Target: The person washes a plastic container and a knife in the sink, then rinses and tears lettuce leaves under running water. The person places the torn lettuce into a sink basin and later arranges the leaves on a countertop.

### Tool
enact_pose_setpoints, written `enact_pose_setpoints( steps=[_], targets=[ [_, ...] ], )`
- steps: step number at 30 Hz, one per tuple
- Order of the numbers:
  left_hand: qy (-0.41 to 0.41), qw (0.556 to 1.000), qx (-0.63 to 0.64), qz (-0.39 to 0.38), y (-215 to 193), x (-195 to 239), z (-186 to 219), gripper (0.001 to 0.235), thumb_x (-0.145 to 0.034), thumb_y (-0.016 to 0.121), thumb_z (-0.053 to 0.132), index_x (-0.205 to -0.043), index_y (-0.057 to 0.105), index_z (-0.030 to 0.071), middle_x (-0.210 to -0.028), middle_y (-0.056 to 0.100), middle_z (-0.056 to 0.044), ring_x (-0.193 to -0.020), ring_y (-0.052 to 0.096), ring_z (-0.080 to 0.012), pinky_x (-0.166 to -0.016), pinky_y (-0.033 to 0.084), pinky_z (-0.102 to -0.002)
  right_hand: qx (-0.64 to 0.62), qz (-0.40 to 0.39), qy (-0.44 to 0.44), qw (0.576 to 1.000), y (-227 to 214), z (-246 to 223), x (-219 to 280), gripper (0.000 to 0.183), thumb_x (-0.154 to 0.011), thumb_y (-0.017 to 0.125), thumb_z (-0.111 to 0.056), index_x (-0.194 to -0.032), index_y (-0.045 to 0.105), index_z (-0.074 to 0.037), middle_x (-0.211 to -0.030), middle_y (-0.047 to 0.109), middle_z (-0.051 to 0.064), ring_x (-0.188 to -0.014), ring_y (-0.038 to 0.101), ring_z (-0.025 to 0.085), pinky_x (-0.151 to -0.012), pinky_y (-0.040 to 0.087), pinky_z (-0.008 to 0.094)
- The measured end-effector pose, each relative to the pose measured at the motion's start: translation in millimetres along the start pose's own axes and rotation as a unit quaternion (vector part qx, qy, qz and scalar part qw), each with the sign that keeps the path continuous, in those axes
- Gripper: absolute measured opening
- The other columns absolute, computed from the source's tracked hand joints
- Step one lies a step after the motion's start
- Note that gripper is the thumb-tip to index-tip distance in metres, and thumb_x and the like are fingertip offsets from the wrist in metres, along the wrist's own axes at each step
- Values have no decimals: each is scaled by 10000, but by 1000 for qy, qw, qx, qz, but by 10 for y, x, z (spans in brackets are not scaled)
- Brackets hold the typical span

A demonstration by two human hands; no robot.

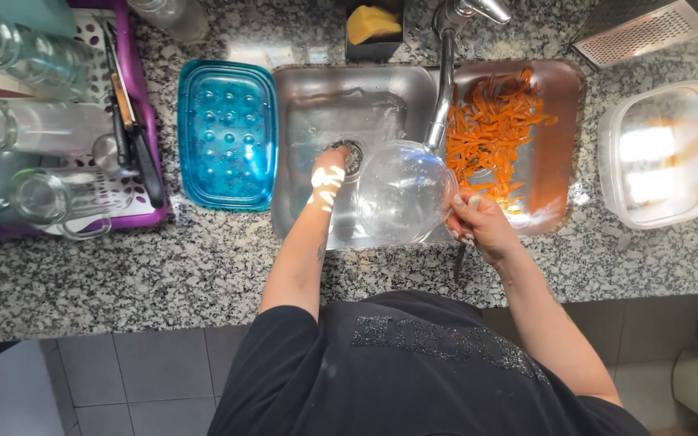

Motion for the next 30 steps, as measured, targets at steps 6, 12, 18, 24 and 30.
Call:
enact_pose_setpoints(
  steps=[6,12,18,24,30],
  targets=[
    [-62,984,159,47,-949,1114,390,297,-1002,355,327,-1166,545,169,-1058,640,-165,-1066,592,-342,-1002,429,-449,-50,-18,1,999,104,8,79,231,-950,532,-253,-890,574,-34,-406,388,65,-281,263,62,-306,313,198],
    [-48,944,294,143,-1496,2231,611,273,-930,355,214,-1027,580,95,-1016,619,-220,-1027,551,-437,-950,412,-523,-97,-53,-10,994,313,-64,145,222,-960,518,-270,-912,566,-58,-410,376,45,-290,256,42,-321,296,172],
    [-26,908,382,170,-1447,2606,524,232,-940,332,97,-1158,405,67,-979,695,-109,-686,622,-201,-689,469,-368,-124,-64,-20,990,409,-146,258,214,-957,524,-290,-912,541,-81,-422,370,15,-294,267,27,-333,292,153],
    [-59,917,342,199,-1492,2801,557,123,-915,582,226,-967,617,121,-920,694,-112,-882,649,-307,-768,494,-421,-127,-63,-55,988,339,-192,364,206,-959,531,-293,-908,545,-93,-429,379,19,-305,282,39,-344,302,162],
    [19,914,307,263,-1351,2761,498,91,-798,720,218,-870,711,162,-885,592,-33,-834,606,-226,-809,488,-348,-96,-76,-149,981,203,-241,507,205,-948,539,-293,-937,539,-88,-432,377,62,-308,288,87,-374,352,219]
  ],
)
Point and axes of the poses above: each hand's wrist, its own x-axis away from the middle knuckle, its own y-axis out of the palm, z = x × y, the point moved 2 cm from there along -x, towards the middle knuckle
